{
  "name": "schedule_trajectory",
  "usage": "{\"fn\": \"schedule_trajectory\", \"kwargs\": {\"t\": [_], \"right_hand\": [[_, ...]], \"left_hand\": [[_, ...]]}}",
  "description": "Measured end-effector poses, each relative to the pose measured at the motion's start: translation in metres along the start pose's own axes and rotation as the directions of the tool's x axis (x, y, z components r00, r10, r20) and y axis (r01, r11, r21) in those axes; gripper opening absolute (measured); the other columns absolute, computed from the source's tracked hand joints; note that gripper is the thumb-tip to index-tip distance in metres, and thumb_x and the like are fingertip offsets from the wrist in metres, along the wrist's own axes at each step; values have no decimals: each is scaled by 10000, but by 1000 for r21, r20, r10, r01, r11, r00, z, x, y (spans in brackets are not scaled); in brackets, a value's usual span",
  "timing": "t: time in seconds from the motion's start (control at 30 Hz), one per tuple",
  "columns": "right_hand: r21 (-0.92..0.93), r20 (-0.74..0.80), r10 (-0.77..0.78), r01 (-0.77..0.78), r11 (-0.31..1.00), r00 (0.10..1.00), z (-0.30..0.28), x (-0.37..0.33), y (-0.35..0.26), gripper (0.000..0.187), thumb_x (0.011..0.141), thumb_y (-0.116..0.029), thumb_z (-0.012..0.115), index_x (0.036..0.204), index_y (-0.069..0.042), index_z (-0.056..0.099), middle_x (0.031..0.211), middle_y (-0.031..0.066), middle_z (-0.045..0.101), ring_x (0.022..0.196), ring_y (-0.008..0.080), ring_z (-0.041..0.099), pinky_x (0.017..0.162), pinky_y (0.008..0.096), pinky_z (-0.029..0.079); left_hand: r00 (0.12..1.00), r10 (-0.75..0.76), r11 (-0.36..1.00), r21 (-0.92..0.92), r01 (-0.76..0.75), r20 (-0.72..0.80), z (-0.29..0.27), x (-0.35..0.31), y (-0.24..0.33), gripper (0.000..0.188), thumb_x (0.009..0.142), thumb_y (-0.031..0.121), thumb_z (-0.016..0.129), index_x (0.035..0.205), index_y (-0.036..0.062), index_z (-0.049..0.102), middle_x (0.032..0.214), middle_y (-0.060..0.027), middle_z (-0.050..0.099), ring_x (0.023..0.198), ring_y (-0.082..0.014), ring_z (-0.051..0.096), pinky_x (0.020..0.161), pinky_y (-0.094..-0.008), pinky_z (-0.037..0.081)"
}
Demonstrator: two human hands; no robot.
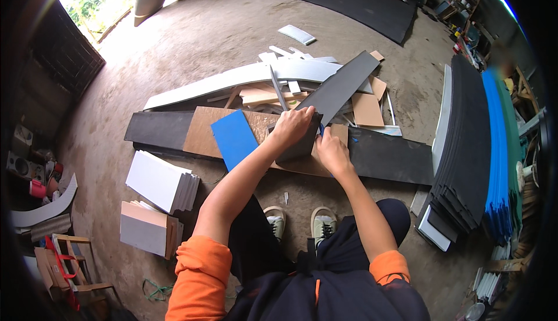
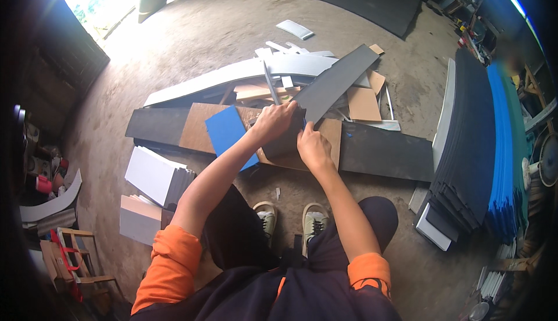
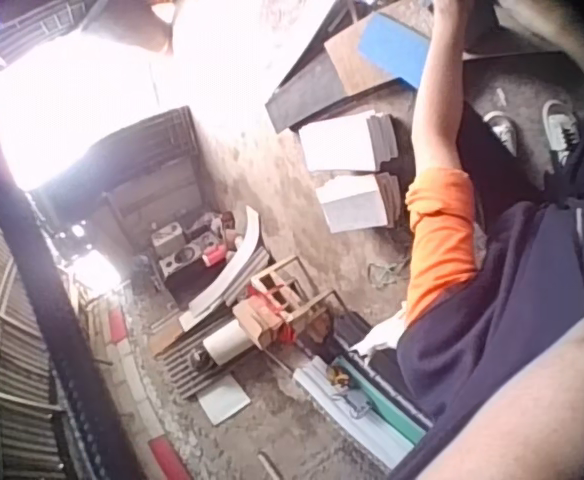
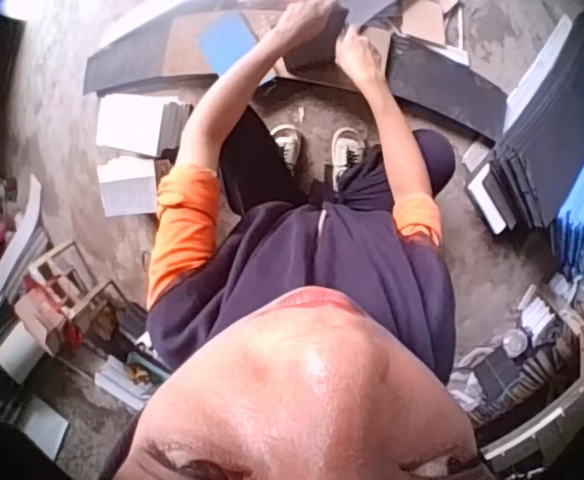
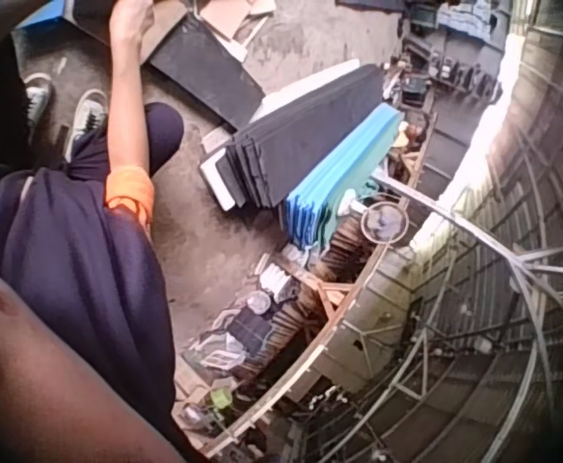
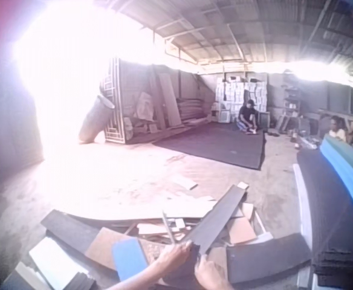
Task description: The person sits on the floor and uses a utility knife to cut blue and grey foam sheets into smaller rectangular pieces. They repeatedly align the sheets, score them, and separate the cut sections, stacking the finished pieces nearby.
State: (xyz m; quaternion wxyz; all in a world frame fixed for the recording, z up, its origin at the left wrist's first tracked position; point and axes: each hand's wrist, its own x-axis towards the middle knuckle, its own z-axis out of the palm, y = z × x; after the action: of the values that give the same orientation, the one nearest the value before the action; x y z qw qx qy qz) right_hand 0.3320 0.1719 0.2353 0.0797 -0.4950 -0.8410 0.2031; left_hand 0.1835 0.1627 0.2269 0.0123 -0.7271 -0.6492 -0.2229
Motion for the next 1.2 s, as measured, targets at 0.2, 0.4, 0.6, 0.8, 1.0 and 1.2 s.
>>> {"fn": "schedule_trajectory", "kwargs": {"t": [0.2, 0.4, 0.6, 0.8, 1.0, 1.2], "right_hand": [[175, 155, 67, -94, 980, 986, -8, -3, -5, 290, 869, -206, 376, 978, 61, 406, 749, 318, 567, 775, 459, 563, 732, 508, 447], [129, 112, 62, -77, 989, 992, 3, 14, 5, 292, 865, -196, 379, 961, 74, 432, 771, 337, 557, 783, 469, 552, 730, 512, 441], [119, 190, 88, -112, 987, 978, 8, -3, 3, 253, 839, -146, 408, 986, 60, 419, 825, 311, 581, 819, 427, 583, 740, 483, 465], [52, 452, 261, -317, 947, 853, 32, 8, 17, 297, 816, -93, 375, 997, 82, 534, 885, 291, 592, 811, 383, 612, 724, 437, 491], [-13, 419, 262, -282, 959, 869, 99, -4, 65, 432, 888, -265, 303, 996, 101, 505, 802, 232, 615, 524, 295, 620, 533, 363, 510], [-5, 388, 298, -321, 947, 872, 59, -5, 45, 300, 842, -148, 334, 998, 36, 512, 875, 236, 610, 766, 358, 621, 718, 423, 482]], "left_hand": [[999, 15, 1000, -13, -15, 33, -7, -3, -2, 164, 748, 40, 452, 908, 8, 437, 658, -179, 575, 579, -355, 588, 498, -449, 455], [1000, 27, 999, -29, -27, -7, 3, -6, 7, 142, 751, 43, 454, 887, 7, 436, 641, -163, 570, 580, -342, 590, 489, -437, 455], [1000, -22, 1000, 6, 22, -2, 0, -8, 1, 125, 752, 40, 448, 872, 7, 436, 661, -167, 571, 592, -343, 589, 493, -436, 455], [996, 69, 998, -18, -68, 56, 1, -6, 4, 122, 747, 45, 452, 862, 13, 431, 693, -164, 571, 586, -348, 586, 486, -433, 457], [991, -46, 997, -56, 53, 125, -9, 5, -3, 321, 729, 111, 566, 1010, 53, 421, 860, -148, 587, 762, -325, 597, 607, -428, 475], [1000, 4, 987, -161, -7, -25, -14, 8, 0, 394, 732, 162, 596, 1072, 76, 417, 966, -114, 576, 805, -315, 593, 642, -400, 486]]}}
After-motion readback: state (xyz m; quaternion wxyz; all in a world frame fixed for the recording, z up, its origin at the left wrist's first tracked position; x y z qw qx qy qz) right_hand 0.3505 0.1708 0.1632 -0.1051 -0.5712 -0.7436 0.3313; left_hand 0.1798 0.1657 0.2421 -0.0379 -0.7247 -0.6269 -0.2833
